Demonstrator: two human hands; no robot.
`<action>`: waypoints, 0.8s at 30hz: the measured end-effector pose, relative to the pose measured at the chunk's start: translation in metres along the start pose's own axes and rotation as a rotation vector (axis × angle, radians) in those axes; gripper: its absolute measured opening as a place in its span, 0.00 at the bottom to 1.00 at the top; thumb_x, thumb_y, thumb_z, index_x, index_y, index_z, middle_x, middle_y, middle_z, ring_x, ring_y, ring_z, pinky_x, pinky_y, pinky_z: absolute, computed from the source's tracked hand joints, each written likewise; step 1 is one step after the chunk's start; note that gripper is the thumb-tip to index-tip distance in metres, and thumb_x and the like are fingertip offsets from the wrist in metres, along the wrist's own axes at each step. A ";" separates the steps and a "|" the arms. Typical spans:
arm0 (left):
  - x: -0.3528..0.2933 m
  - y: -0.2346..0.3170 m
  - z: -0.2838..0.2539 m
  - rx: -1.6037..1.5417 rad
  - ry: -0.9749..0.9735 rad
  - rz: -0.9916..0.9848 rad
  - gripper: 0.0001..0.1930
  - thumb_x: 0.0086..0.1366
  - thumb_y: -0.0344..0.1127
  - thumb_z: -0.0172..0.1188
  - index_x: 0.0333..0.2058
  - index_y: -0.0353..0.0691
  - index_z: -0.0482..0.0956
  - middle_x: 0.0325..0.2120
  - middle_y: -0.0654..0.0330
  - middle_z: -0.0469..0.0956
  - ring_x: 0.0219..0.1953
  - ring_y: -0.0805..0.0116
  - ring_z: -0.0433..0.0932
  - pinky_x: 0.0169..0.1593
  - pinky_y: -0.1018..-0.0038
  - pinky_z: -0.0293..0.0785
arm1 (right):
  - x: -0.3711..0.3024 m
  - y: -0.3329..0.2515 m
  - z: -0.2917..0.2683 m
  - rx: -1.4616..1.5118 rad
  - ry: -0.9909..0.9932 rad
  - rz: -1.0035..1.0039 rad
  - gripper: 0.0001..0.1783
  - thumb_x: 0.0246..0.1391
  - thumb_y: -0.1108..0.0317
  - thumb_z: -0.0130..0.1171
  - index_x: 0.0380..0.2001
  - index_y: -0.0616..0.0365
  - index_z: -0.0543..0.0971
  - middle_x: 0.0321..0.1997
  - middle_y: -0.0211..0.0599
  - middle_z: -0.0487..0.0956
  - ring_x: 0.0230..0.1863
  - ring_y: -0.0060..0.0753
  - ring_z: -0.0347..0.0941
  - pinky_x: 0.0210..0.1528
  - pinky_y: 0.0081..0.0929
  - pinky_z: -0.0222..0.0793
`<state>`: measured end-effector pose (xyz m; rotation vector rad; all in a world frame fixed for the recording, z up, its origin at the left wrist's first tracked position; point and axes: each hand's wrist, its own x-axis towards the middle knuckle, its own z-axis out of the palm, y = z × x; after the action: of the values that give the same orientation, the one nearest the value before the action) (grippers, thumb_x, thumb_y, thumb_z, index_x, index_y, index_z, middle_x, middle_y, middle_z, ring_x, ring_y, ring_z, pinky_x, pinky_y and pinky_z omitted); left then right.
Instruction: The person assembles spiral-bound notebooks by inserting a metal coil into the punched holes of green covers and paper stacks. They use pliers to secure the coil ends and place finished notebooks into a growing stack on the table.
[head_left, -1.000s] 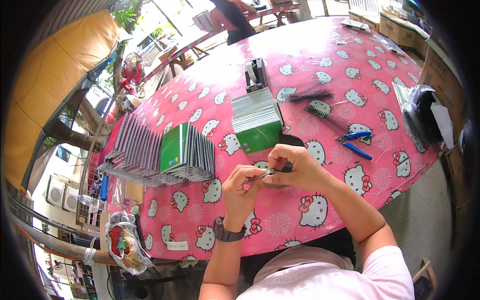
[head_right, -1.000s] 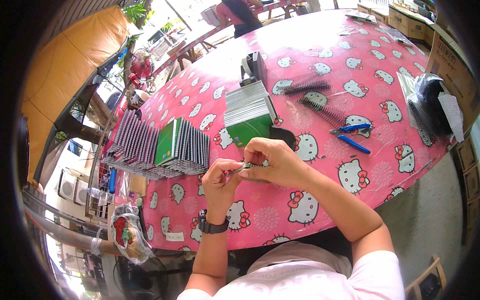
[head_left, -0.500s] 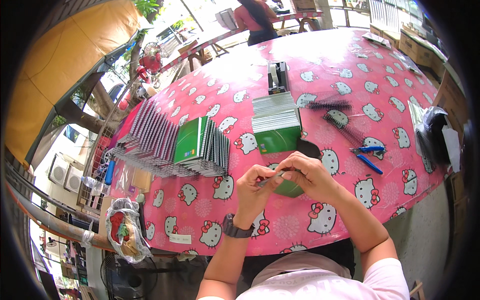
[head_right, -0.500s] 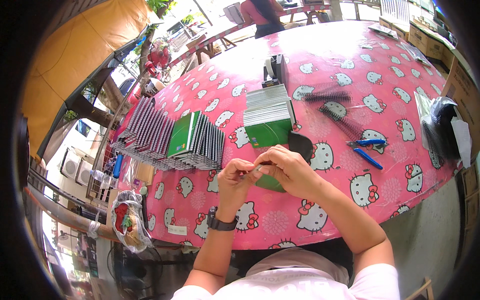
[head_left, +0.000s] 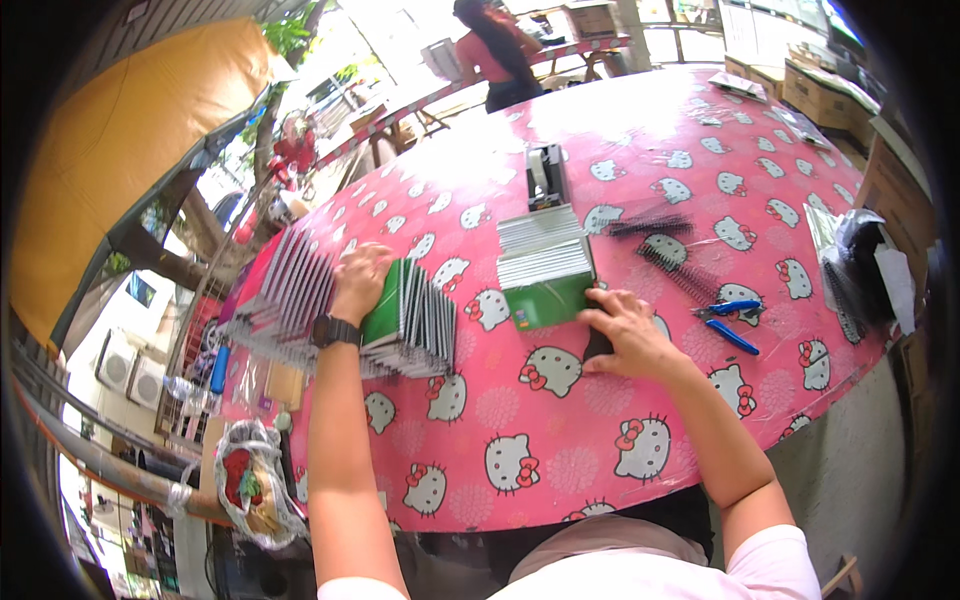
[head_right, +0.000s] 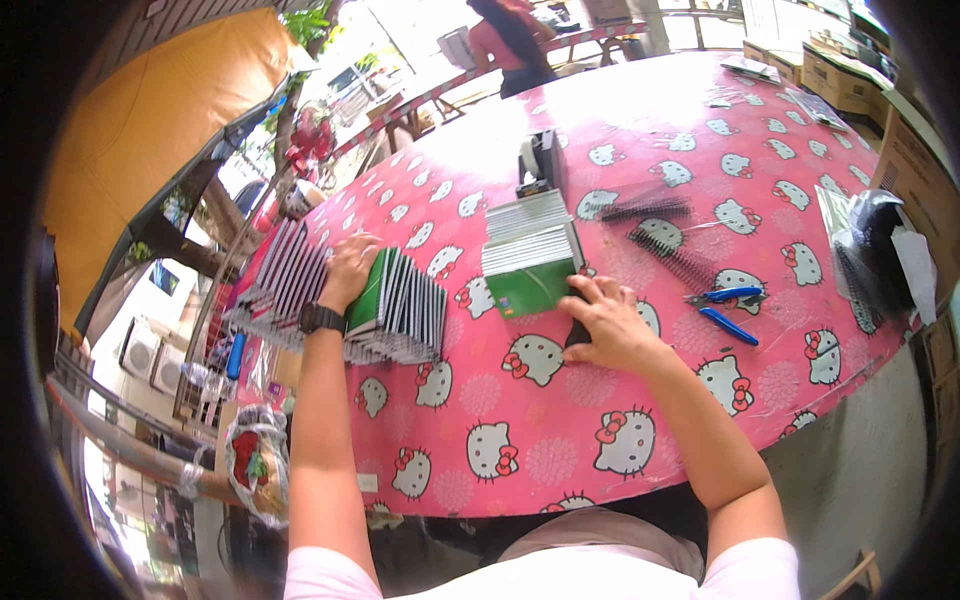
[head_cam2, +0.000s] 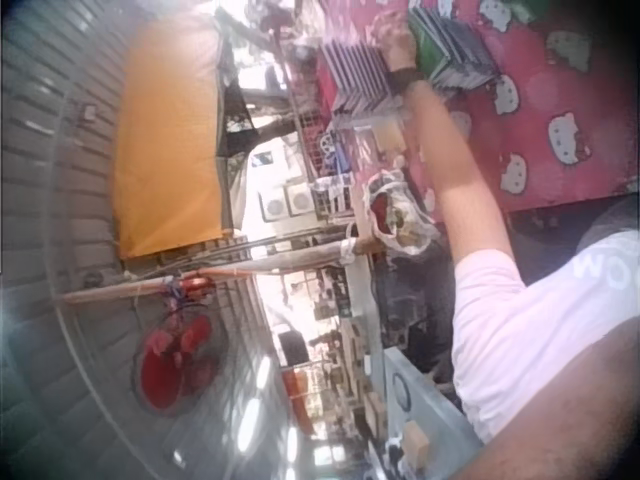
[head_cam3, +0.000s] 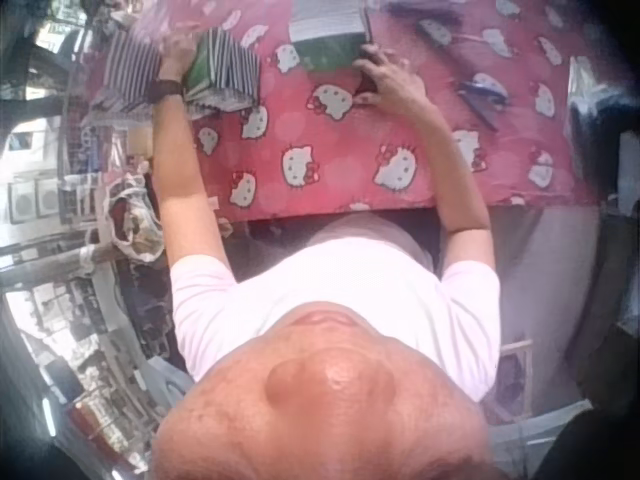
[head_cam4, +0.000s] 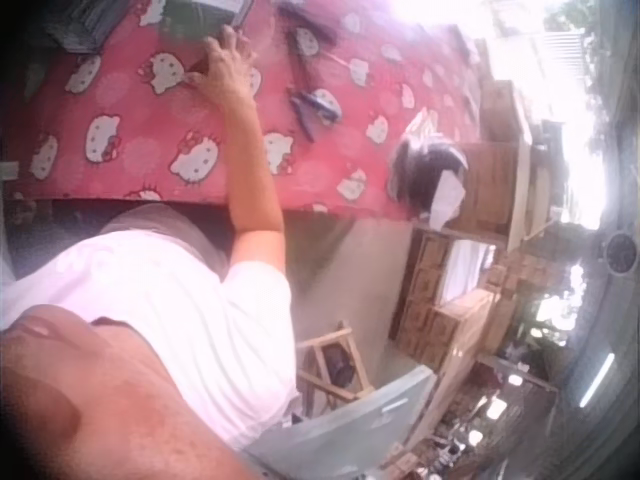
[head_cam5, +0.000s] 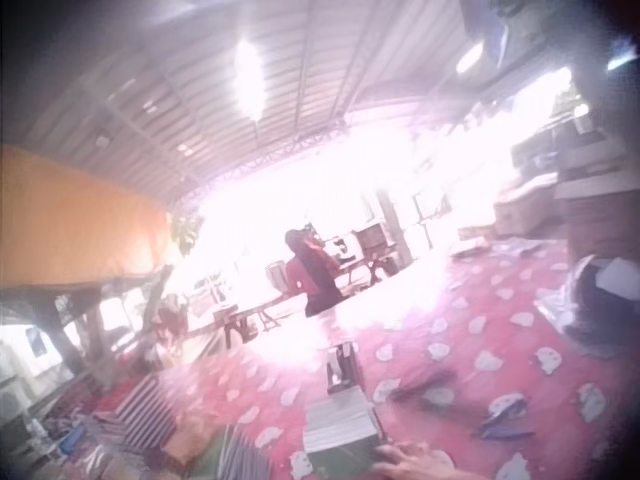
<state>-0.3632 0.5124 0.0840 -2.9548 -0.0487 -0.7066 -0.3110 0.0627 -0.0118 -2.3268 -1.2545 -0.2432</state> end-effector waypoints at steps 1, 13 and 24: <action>0.011 0.024 -0.005 0.123 0.087 -0.012 0.13 0.60 0.37 0.55 0.44 0.48 0.75 0.48 0.61 0.73 0.49 0.58 0.71 0.50 0.55 0.67 | -0.003 0.010 0.001 -0.027 -0.051 0.029 0.36 0.33 0.52 0.73 0.48 0.49 0.74 0.63 0.35 0.60 0.61 0.48 0.57 0.59 0.41 0.59; 0.009 0.254 0.070 -0.384 0.245 0.211 0.08 0.52 0.34 0.64 0.32 0.41 0.82 0.32 0.61 0.78 0.41 0.61 0.75 0.45 0.66 0.71 | -0.003 0.094 0.001 -0.050 0.359 0.485 0.16 0.45 0.60 0.66 0.37 0.53 0.79 0.44 0.32 0.77 0.52 0.41 0.68 0.51 0.40 0.65; -0.004 0.248 0.000 -0.758 0.044 0.008 0.07 0.54 0.25 0.61 0.34 0.36 0.76 0.30 0.53 0.78 0.32 0.54 0.78 0.37 0.66 0.73 | -0.011 0.111 -0.007 -0.012 0.436 0.603 0.17 0.48 0.75 0.52 0.44 0.60 0.71 0.41 0.46 0.76 0.49 0.51 0.69 0.52 0.43 0.65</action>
<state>-0.3534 0.2660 0.0595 -3.6348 0.3019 -0.9616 -0.2255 -0.0005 -0.0467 -2.3643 -0.3240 -0.5081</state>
